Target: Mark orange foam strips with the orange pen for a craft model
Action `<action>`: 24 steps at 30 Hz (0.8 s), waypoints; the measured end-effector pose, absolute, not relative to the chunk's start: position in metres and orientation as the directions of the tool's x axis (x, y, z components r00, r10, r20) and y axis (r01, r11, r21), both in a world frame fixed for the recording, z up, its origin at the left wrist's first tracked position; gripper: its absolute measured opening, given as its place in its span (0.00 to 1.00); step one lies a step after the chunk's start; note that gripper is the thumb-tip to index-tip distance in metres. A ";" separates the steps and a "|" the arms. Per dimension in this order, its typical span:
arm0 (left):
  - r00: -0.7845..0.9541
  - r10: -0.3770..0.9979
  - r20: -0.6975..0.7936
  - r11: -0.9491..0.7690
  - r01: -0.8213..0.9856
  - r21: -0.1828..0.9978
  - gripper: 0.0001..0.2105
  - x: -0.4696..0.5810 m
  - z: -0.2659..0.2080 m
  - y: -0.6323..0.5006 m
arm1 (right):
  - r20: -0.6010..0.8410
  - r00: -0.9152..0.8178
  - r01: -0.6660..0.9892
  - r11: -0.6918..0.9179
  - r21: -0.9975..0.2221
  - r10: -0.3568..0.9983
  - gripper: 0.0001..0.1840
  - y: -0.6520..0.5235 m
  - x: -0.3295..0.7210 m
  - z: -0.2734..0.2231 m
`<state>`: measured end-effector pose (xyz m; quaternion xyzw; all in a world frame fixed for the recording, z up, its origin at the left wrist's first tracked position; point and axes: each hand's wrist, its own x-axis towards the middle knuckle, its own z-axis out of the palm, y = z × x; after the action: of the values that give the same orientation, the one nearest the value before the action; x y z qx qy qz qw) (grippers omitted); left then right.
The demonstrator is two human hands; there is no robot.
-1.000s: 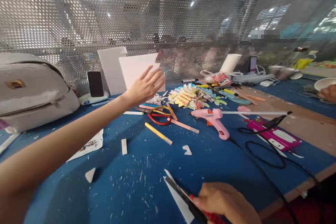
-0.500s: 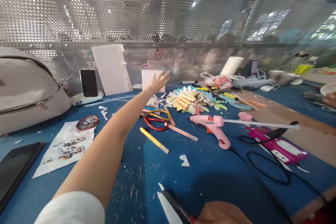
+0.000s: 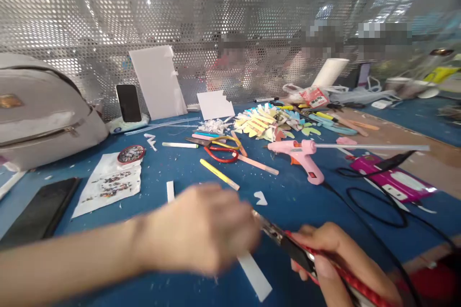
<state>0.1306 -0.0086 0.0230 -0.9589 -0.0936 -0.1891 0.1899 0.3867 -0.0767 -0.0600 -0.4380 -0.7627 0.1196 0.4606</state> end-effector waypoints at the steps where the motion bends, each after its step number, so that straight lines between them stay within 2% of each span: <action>1: 0.910 0.092 0.405 -0.926 0.227 -0.301 0.13 0.137 0.013 -0.033 | 0.610 -0.168 0.559 0.584 -0.588 0.775 0.19 -0.082 0.384 -0.055; 4: 0.881 0.123 0.458 -0.920 0.275 -0.281 0.13 0.154 -0.017 -0.075 | 0.619 -0.039 0.576 0.524 -0.627 0.784 0.11 -0.097 0.375 -0.042; 7: 0.846 0.116 0.521 -0.909 0.302 -0.288 0.08 0.161 -0.031 -0.080 | 0.583 0.043 0.548 0.469 -0.693 0.811 0.11 -0.103 0.368 -0.031; 9: 0.839 0.102 0.534 -0.909 0.297 -0.294 0.07 0.158 -0.030 -0.077 | 0.562 0.030 0.511 0.470 -0.720 0.827 0.13 -0.102 0.366 -0.025; 15: 0.844 0.081 0.531 -0.886 0.304 -0.349 0.15 0.113 -0.027 -0.078 | 0.492 -0.180 0.444 0.517 -0.732 0.852 0.15 -0.092 0.360 -0.008; 18: 0.839 0.099 0.534 -0.873 0.331 -0.358 0.21 0.082 -0.028 -0.083 | 0.441 -0.327 0.426 0.547 -0.720 0.836 0.12 -0.086 0.353 -0.009; 21: 0.863 0.244 0.442 -0.872 0.395 -0.290 0.17 0.058 -0.023 -0.090 | 0.473 -0.445 0.438 0.646 -0.625 0.760 0.05 -0.082 0.344 -0.018; 24: 0.861 0.299 0.413 -0.864 0.428 -0.267 0.19 0.046 -0.023 -0.097 | 0.548 -0.519 0.403 0.753 -0.520 0.656 0.11 -0.081 0.338 -0.026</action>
<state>0.0455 -0.0968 -0.0225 -0.9480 -0.1915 -0.1818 0.1775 0.3384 -0.0808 -0.0256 -0.3096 -0.8554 0.1661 0.3805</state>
